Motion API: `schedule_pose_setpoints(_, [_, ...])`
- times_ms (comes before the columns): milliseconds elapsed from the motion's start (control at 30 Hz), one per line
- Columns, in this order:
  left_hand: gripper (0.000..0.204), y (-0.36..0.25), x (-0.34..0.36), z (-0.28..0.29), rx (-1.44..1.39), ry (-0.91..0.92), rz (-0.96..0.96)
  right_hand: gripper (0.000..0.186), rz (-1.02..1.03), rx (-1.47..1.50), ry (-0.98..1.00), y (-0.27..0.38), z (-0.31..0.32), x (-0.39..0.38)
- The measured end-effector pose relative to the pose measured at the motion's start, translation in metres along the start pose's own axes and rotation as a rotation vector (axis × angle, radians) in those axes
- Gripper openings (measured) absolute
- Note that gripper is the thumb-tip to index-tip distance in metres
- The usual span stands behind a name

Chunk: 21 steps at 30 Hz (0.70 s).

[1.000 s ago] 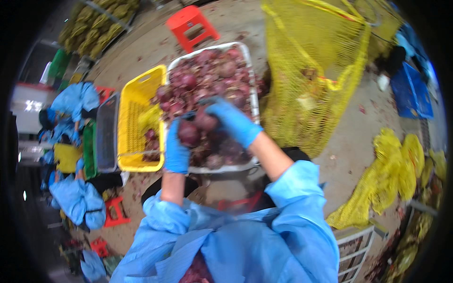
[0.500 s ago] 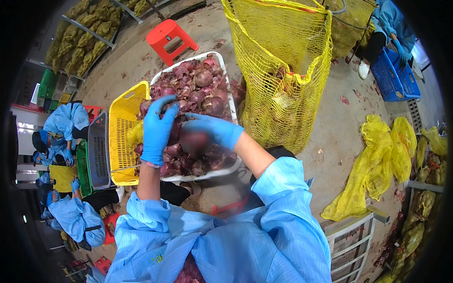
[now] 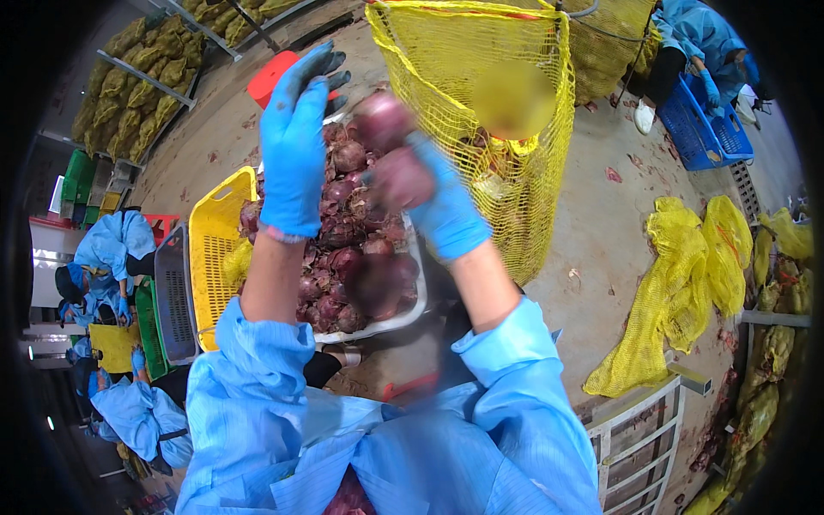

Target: The person sorts red onions from a white bin into a yellow mesh bag by hand.

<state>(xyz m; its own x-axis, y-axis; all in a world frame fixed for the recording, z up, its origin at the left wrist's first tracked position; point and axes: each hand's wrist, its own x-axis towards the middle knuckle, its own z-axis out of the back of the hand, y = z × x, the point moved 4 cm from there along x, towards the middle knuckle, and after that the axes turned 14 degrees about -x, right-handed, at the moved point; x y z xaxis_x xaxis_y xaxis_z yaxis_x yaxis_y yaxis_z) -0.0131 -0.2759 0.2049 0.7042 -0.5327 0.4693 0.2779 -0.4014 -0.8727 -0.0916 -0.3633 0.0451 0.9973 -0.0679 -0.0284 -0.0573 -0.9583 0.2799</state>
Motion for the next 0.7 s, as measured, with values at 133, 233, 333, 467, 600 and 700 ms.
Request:
schedule_pose_setpoints(133, [0.047, 0.054, 0.012, -0.023, 0.658, 0.315, -0.002, 0.057, 0.323, -0.452, -0.11, 0.117, -0.018, -0.026])
schedule_pose_setpoints(233, [0.043, 0.098, 0.009, -0.068, 1.025, 0.705, 0.08, 0.049, 0.468, -0.774, -0.223, 0.167, -0.021, -0.012])
schedule_pose_setpoints(333, [0.036, 0.105, 0.002, -0.085, 1.02, 0.824, 0.1, 0.05, 0.401, -1.005, -0.228, 0.189, -0.026, 0.0])
schedule_pose_setpoints(467, [0.025, 0.087, 0.005, -0.079, 0.79, 0.783, 0.1, 0.052, 0.331, -1.363, -0.178, 0.191, -0.034, 0.006])
schedule_pose_setpoints(600, [0.025, 0.064, -0.008, -0.077, 0.847, 0.806, -0.013, 0.044, 0.076, -1.832, 0.152, 0.186, -0.026, 0.017])
schedule_pose_setpoints(700, [0.025, 0.045, -0.01, -0.065, 0.927, 0.765, 0.04, 0.04, 0.235, -1.874, -0.091, 0.161, -0.056, 0.008])
